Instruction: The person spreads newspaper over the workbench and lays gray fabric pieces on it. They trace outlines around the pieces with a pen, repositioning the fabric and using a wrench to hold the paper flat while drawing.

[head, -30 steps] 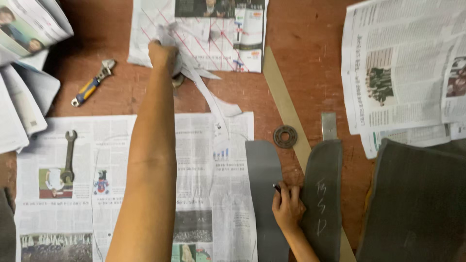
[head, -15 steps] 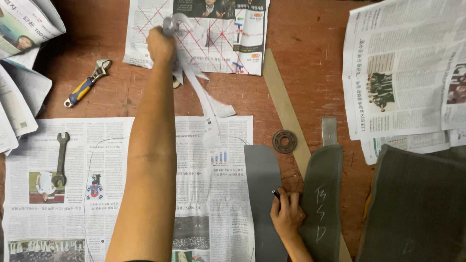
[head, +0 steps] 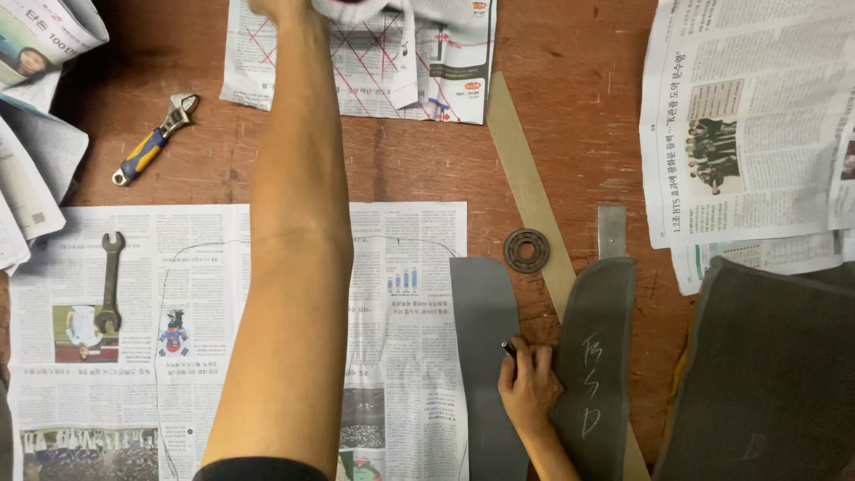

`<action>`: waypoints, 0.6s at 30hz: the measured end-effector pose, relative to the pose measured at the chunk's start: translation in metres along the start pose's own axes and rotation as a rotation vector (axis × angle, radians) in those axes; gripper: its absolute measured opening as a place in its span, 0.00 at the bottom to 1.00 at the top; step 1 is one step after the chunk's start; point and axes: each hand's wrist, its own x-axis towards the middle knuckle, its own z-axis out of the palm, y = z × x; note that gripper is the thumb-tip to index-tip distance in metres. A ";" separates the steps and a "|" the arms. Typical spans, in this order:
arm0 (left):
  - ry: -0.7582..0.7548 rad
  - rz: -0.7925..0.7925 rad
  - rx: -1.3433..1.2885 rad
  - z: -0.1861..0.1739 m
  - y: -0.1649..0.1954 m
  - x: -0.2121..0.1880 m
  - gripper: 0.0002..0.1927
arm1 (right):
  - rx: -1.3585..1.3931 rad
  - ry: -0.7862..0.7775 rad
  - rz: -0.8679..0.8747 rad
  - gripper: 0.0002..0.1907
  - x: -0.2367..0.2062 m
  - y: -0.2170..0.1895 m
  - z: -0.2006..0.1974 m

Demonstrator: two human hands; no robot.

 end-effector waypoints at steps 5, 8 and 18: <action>0.096 0.168 0.301 -0.012 -0.022 0.011 0.47 | 0.005 0.083 -0.067 0.12 0.005 0.002 -0.001; 0.062 0.524 0.784 -0.041 -0.042 -0.005 0.50 | 0.037 0.051 -0.028 0.12 0.007 0.001 -0.003; -0.540 0.517 1.760 -0.040 -0.090 -0.078 0.44 | 0.004 0.036 -0.015 0.11 0.001 -0.003 -0.001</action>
